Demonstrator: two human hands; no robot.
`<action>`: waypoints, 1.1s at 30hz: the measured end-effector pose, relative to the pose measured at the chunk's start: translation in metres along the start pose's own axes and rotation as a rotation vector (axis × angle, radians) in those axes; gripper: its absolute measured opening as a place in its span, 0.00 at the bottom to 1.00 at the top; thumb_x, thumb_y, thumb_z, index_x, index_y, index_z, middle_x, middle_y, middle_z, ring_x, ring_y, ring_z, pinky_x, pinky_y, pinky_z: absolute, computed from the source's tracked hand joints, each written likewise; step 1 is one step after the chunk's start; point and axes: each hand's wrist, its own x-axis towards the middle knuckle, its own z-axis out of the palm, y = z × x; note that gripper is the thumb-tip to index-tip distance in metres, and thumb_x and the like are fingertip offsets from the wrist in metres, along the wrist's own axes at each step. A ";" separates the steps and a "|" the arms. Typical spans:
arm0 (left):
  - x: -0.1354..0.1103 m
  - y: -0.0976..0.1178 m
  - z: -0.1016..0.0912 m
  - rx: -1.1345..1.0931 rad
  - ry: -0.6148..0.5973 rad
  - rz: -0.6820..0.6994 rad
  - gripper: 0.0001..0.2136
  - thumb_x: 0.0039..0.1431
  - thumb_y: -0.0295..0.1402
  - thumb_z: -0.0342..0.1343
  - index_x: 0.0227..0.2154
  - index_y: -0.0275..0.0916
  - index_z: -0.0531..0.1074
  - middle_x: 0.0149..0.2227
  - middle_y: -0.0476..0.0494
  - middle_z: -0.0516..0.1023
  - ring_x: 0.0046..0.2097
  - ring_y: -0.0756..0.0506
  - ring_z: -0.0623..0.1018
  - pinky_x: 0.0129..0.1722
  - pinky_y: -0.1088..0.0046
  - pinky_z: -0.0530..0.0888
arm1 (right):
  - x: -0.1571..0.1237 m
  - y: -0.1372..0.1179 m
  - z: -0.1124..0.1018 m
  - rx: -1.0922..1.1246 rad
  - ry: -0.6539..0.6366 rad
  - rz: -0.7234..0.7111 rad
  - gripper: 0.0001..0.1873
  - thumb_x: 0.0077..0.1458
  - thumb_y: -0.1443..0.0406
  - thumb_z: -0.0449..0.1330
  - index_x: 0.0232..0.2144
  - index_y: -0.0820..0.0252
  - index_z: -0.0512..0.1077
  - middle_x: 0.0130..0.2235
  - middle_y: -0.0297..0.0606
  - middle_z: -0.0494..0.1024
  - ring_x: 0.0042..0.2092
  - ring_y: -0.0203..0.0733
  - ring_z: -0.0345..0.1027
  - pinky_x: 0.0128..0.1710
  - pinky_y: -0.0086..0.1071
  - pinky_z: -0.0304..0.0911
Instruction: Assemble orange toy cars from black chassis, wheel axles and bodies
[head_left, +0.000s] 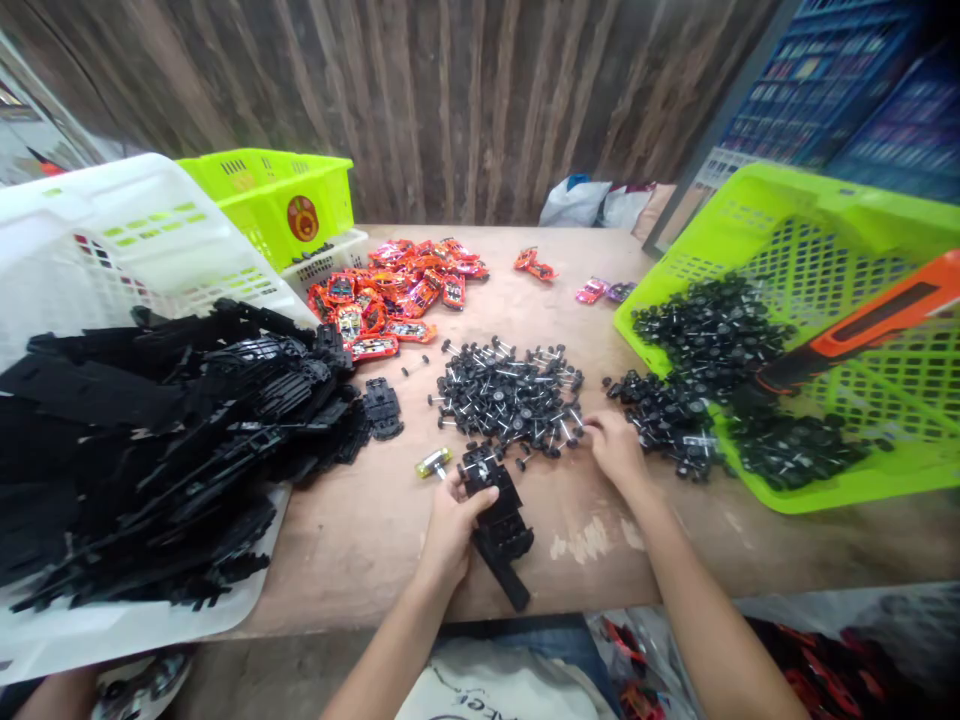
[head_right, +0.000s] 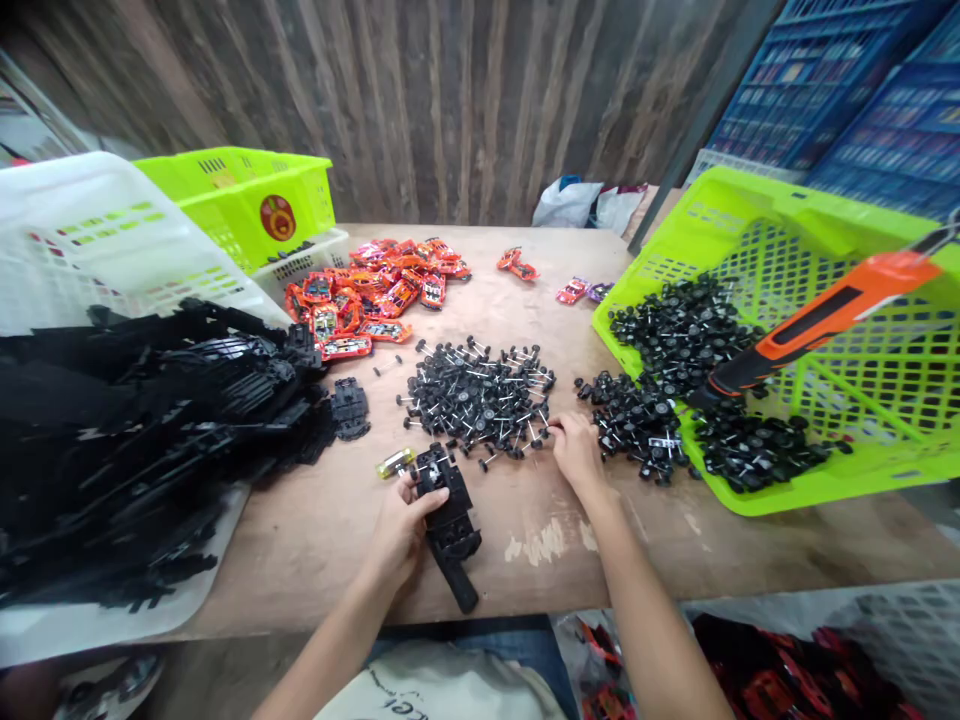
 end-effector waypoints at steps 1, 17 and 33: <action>0.003 0.000 0.001 -0.048 0.038 0.006 0.22 0.36 0.28 0.69 0.38 0.35 0.70 0.32 0.46 0.79 0.32 0.48 0.78 0.36 0.71 0.75 | -0.001 -0.001 0.002 0.014 0.014 -0.013 0.06 0.50 0.65 0.54 0.26 0.59 0.70 0.32 0.42 0.76 0.39 0.47 0.68 0.45 0.42 0.60; 0.011 -0.002 0.012 -0.168 0.245 0.157 0.21 0.35 0.30 0.70 0.33 0.35 0.69 0.33 0.48 0.76 0.33 0.50 0.76 0.33 0.76 0.73 | -0.042 -0.077 0.020 0.116 0.086 -0.086 0.05 0.54 0.69 0.52 0.30 0.58 0.68 0.33 0.39 0.71 0.37 0.44 0.65 0.38 0.37 0.61; 0.010 0.005 0.008 -0.189 0.249 0.236 0.19 0.38 0.29 0.69 0.33 0.36 0.68 0.33 0.50 0.76 0.35 0.50 0.76 0.37 0.74 0.74 | -0.097 -0.126 0.041 0.060 0.009 -0.402 0.10 0.59 0.74 0.47 0.36 0.56 0.66 0.34 0.40 0.71 0.39 0.45 0.64 0.39 0.40 0.58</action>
